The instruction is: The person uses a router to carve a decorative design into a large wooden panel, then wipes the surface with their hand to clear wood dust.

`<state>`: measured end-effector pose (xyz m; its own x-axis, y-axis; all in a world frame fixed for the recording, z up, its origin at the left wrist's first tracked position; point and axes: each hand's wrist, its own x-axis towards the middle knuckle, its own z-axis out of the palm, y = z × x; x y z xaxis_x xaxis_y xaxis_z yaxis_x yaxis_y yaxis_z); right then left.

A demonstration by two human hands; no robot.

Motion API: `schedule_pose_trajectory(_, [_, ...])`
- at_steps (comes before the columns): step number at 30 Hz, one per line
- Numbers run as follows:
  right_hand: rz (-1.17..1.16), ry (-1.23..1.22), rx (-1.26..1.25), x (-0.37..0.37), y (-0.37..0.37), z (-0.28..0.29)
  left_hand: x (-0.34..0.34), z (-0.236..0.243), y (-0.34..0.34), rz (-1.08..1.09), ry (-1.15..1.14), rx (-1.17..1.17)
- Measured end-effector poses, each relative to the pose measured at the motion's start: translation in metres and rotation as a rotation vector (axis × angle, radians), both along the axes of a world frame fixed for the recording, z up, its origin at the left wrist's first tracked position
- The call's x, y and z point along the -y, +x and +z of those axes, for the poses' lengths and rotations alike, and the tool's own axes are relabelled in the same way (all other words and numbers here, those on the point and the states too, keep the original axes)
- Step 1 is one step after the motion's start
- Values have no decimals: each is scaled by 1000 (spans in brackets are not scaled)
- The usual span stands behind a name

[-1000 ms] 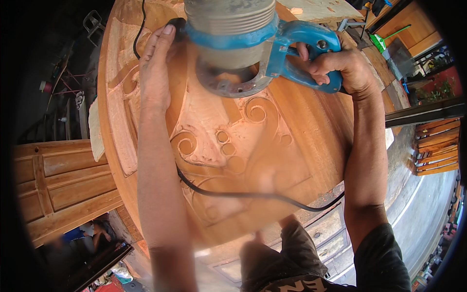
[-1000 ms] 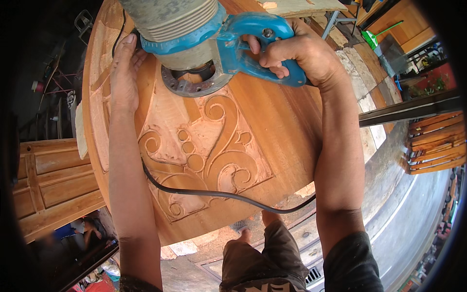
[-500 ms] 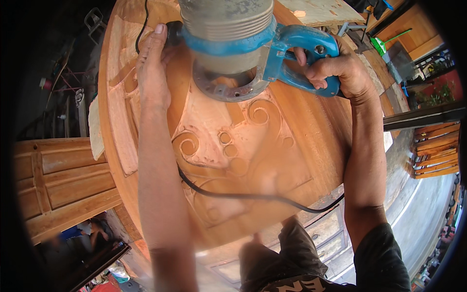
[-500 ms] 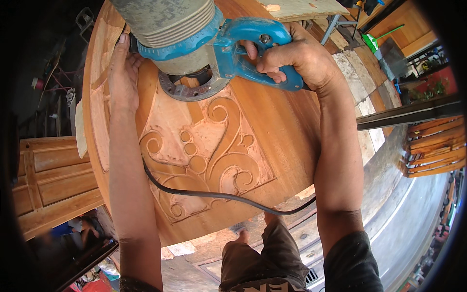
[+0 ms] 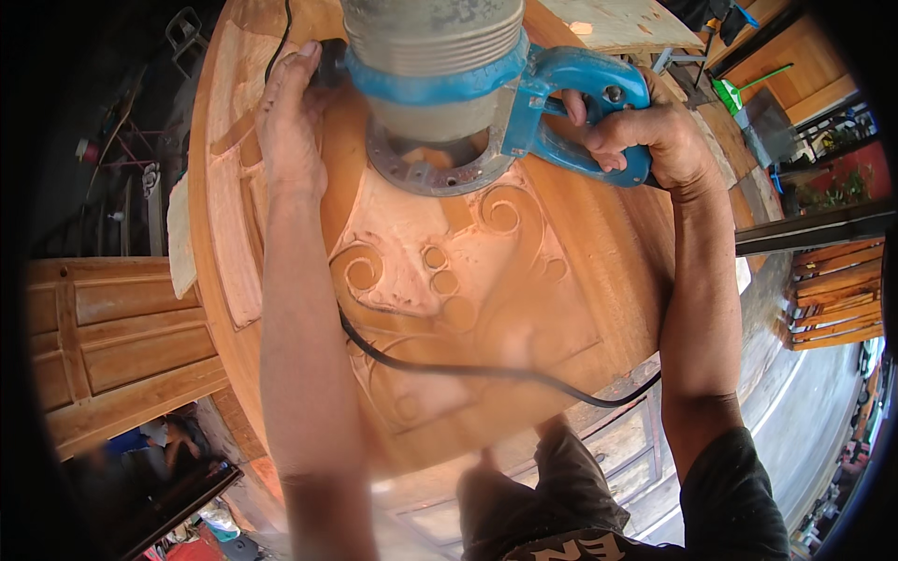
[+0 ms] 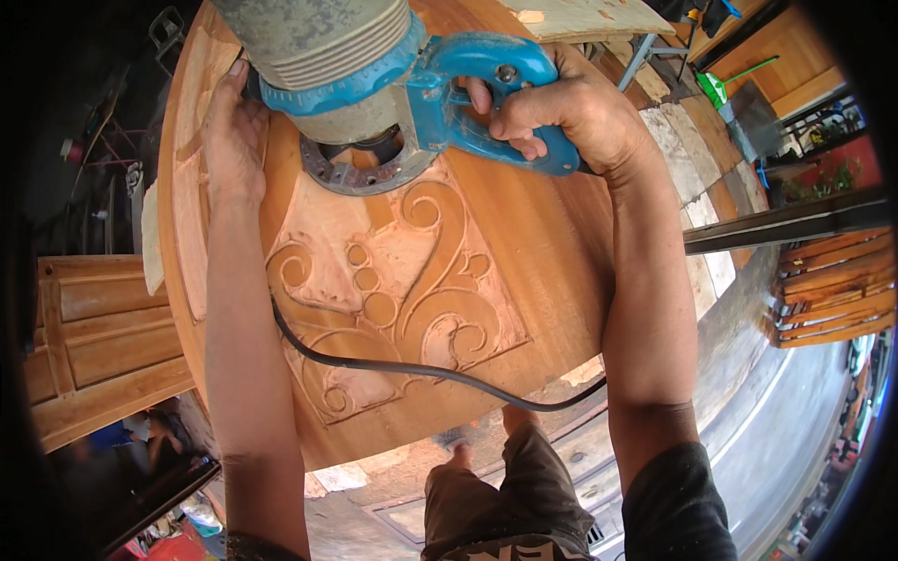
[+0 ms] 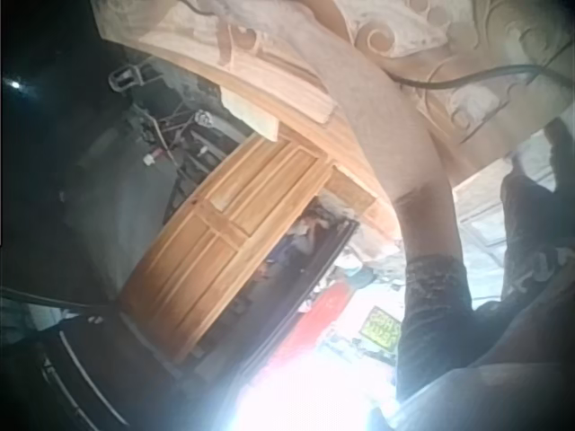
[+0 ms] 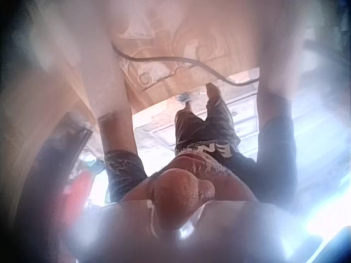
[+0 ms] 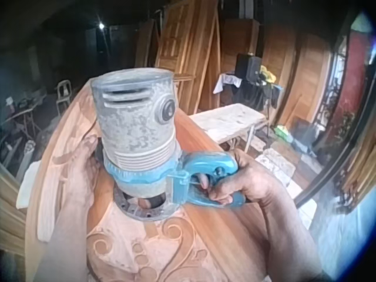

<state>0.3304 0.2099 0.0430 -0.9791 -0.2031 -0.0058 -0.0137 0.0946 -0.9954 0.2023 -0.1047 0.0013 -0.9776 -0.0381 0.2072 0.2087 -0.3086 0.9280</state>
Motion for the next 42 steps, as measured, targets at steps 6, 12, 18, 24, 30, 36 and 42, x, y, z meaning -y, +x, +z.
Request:
schedule_pose_trajectory(6, [-10, -5, 17, 8, 4, -3, 9, -3, 2, -3, -151, -10])
schedule_pose_trajectory(12, [-11, -16, 25, 3, 13, -3, 5, -4, 12, 3, -25, -44])
schedule_pose_trajectory(18, [-11, -36, 16, -5, 21, 0, 2, -3, 16, -87, -46, -20])
schedule_pose_trajectory(24, [-5, -30, -10, -13, 25, 5, -9, 4, 29, -131, -48, 38])
schedule_pose_trajectory(30, [-21, -46, 5, -26, 27, 2, -19, 4, 32, -142, -128, 49])
schedule_pose_trajectory(36, [-40, -66, 9, -35, 28, 4, -28, 9, 37, -138, -227, 53])
schedule_pose_trajectory(42, [-41, -51, 0, -46, 29, 5, -35, 13, 43, -154, -251, 62])
